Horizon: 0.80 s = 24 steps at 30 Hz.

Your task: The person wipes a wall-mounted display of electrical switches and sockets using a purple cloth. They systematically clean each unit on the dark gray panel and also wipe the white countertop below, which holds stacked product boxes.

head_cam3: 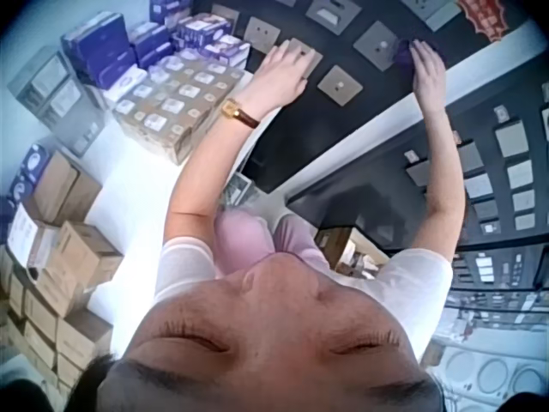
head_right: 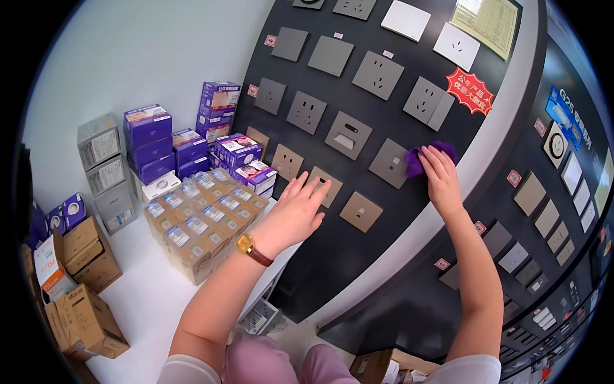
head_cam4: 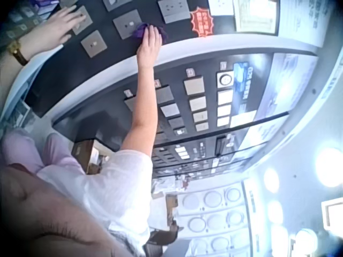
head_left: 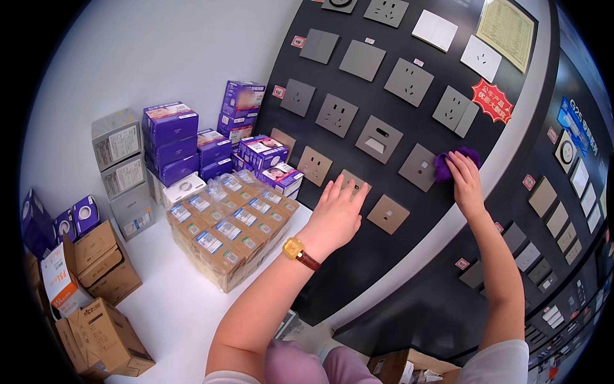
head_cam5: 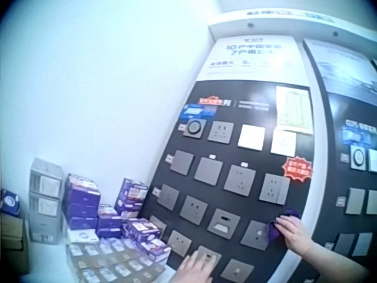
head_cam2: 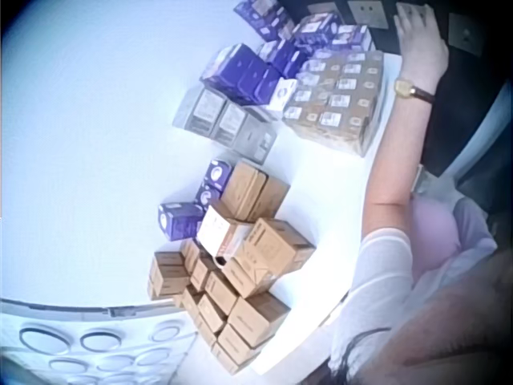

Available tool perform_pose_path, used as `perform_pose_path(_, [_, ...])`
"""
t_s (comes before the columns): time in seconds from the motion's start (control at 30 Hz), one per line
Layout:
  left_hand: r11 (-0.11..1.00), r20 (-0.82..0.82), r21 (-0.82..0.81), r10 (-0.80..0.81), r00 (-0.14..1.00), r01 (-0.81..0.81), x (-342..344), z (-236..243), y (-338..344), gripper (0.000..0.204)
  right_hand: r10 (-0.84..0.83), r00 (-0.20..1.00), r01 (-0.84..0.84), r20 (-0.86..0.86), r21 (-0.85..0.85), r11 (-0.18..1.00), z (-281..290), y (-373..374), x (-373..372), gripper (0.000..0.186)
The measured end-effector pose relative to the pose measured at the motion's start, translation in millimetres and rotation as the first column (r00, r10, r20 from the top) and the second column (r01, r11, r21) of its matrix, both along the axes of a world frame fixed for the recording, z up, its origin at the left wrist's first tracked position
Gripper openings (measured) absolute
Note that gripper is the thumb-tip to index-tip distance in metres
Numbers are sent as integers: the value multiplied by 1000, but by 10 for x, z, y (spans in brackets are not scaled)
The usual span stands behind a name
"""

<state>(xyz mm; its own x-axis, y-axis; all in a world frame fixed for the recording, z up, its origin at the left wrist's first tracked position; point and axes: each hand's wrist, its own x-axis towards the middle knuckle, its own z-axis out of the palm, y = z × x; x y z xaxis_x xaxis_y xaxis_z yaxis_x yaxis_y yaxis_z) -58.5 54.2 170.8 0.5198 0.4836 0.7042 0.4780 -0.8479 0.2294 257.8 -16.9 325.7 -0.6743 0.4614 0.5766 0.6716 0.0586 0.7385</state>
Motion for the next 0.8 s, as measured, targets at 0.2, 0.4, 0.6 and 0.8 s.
perform_pose_path(0.2, [998, -66, -63, 25, 998, -30, -23, 37, -56, 64, -88, 993, 75, -83, -150, 986, -764, -441, 275, 47])
perform_pose_path(0.4, [987, -183, -155, 20, 983, -49, 10, -41, -47, 68, -107, 994, 96, -18, -319, 943, -1047, -291, -59, 50])
perform_pose_path(0.6, [985, -171, -166, 9, 985, -38, 8, -50, -33, 67, -63, 995, 88, 79, -374, 923, -1051, 287, -568, 48])
perform_pose_path(0.8, [987, -121, -145, 51, 991, -69, 8, -57, 32, 62, 43, 992, 2, 115, -371, 929, -1117, 1255, -1137, 49])
